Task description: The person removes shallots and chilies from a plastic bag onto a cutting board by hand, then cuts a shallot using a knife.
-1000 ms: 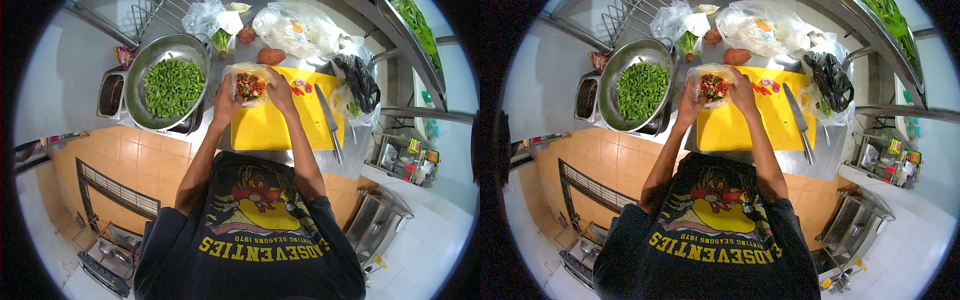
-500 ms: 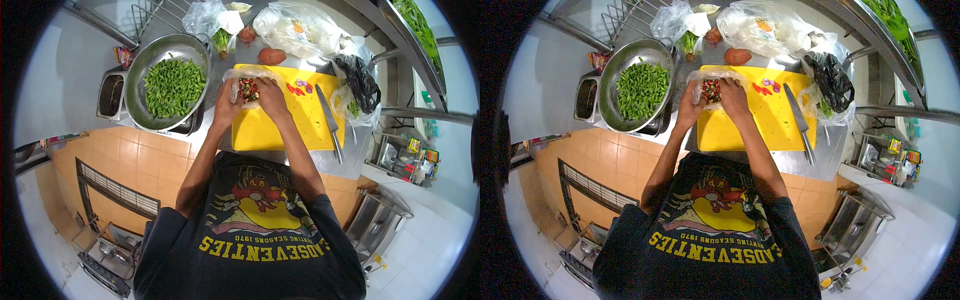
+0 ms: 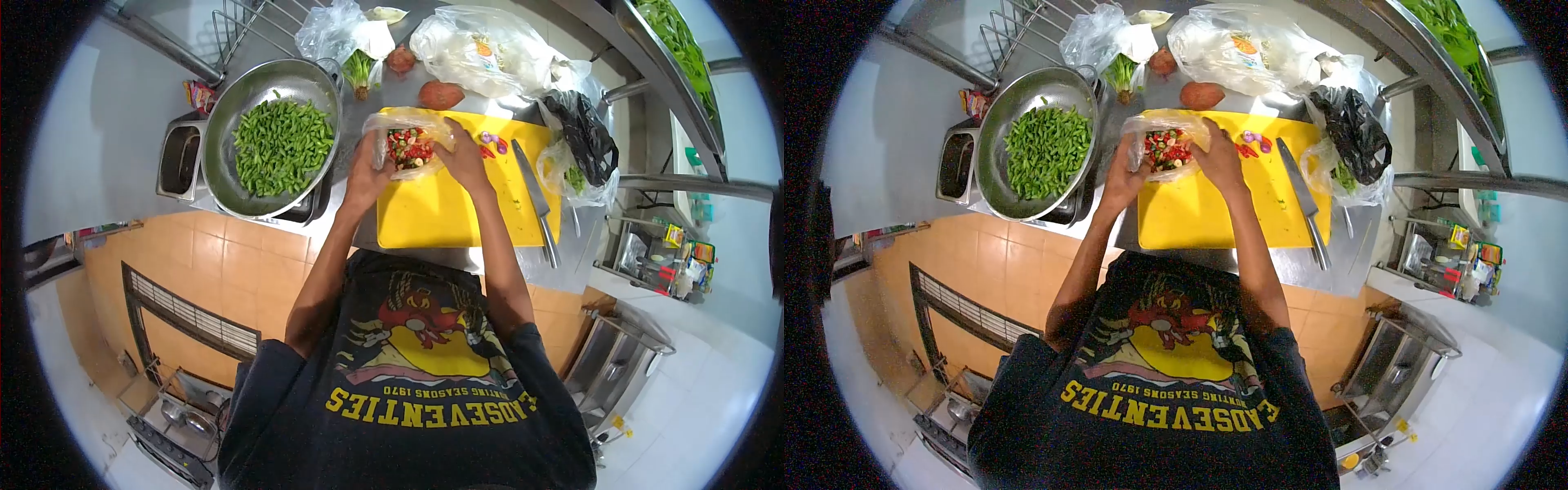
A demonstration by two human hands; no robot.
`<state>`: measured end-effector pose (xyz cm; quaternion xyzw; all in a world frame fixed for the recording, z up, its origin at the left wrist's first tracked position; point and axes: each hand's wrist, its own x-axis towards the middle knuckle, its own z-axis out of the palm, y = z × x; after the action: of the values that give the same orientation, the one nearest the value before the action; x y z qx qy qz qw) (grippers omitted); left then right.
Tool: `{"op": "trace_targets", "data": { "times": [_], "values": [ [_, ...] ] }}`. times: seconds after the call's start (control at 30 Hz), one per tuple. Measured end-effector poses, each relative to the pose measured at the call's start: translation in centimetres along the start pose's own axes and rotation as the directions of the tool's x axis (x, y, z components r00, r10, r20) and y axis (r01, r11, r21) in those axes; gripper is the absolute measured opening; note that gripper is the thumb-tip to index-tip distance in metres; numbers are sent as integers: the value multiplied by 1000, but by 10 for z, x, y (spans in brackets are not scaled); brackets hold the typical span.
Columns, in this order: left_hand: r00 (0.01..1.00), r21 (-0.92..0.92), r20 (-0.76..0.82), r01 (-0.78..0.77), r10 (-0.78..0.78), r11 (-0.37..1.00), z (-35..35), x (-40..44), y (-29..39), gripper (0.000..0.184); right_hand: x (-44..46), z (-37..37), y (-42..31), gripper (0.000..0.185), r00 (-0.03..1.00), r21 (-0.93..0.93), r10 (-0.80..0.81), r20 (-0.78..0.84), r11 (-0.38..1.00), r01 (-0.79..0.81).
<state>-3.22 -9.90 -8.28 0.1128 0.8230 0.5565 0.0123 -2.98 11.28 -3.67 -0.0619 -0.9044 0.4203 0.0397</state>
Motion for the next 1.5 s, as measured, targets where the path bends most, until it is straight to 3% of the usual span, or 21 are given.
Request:
{"op": "trace_targets", "data": {
  "times": [0.07, 0.13, 0.2, 0.27, 0.37, 0.47, 0.53, 0.67, 0.73, 0.83, 0.9, 0.97, 1.07, 1.13, 1.2, 1.27, 1.37, 1.4, 1.47, 1.5],
  "values": [
    [1000, -66, -24, 6, -8, 998, 0, 5, -2, 73, 7, 7, 8, 41, 1000, -62, -23, 14, 998, 24],
    [997, -69, -63, -40, 36, 997, 2, 14, -4, 73, 16, 11, 6, 37, 992, 29, 85, 92, 996, -88],
    [991, -68, -107, -83, 76, 994, 0, 18, 0, 73, 20, 13, -1, 33, 999, 73, 32, 29, 997, -34],
    [995, -126, -92, -56, 45, 990, -7, 22, 11, 73, 22, 10, -11, 30, 999, 112, -22, -35, 993, 26],
    [999, -119, -45, 15, -21, 993, -7, 21, 0, 73, 21, 9, -14, 37, 997, -14, 83, 6, 996, -83],
    [992, -93, -19, 123, -126, 988, -9, 18, 7, 73, 16, 14, -10, 43, 999, -47, -33, -26, 998, 31],
    [995, -105, -33, 86, -90, 991, -5, 17, -1, 73, 16, 16, -12, 44, 999, 66, 17, 27, 998, -19],
    [996, -156, -82, 4, -17, 988, -3, 22, -3, 72, 28, 28, 6, 43, 994, 71, 87, 69, 993, -92],
    [995, -155, -101, -22, 7, 988, -2, 29, -3, 71, 29, 29, 4, 45, 990, 193, 120, 70, 972, -131],
    [996, -135, -94, -23, 11, 991, -2, 27, -4, 68, 20, 19, -7, 46, 997, 107, 71, -33, 992, -68],
    [998, -110, -63, -2, -5, 994, -8, 19, 8, 66, 13, 13, -12, 49, 995, 149, 96, -16, 984, -92],
    [990, -384, 35, 138, -135, 913, -19, 5, 46, 63, 11, 12, -11, 53, 992, 187, 126, 3, 975, -124],
    [968, -413, 29, 239, -249, 879, -18, -8, 47, 64, 8, 19, -3, 56, 975, 350, 182, 126, 912, -215],
    [973, -466, -33, 186, -227, 865, -7, -10, 45, 63, 11, 28, 2, 57, 977, 446, 168, 134, 870, -211],
    [974, -516, -96, 127, -204, 847, -1, -8, 35, 63, 18, 36, 5, 56, 985, 396, 131, 109, 903, -164],
    [992, -426, -121, -14, -42, 905, -1, 1, 15, 61, 17, 41, 9, 56, 992, 344, 95, 84, 931, -118],
    [996, -464, -45, 48, -77, 884, -5, 3, 12, 60, 13, 38, 7, 60, 998, 379, 46, 31, 924, -55],
    [997, -465, -38, 44, -69, 884, -8, 1, 18, 60, 4, 30, -2, 62, 997, 307, 74, 10, 949, -74],
    [980, -531, 9, 175, -200, 829, -13, -14, 35, 59, -9, 12, -6, 64, 993, 227, 119, -27, 968, -110],
    [986, -370, -75, 114, -152, 922, -11, -19, 39, 55, -15, 2, -6, 66, 976, 266, 209, 59, 939, -217]
  ]
}}
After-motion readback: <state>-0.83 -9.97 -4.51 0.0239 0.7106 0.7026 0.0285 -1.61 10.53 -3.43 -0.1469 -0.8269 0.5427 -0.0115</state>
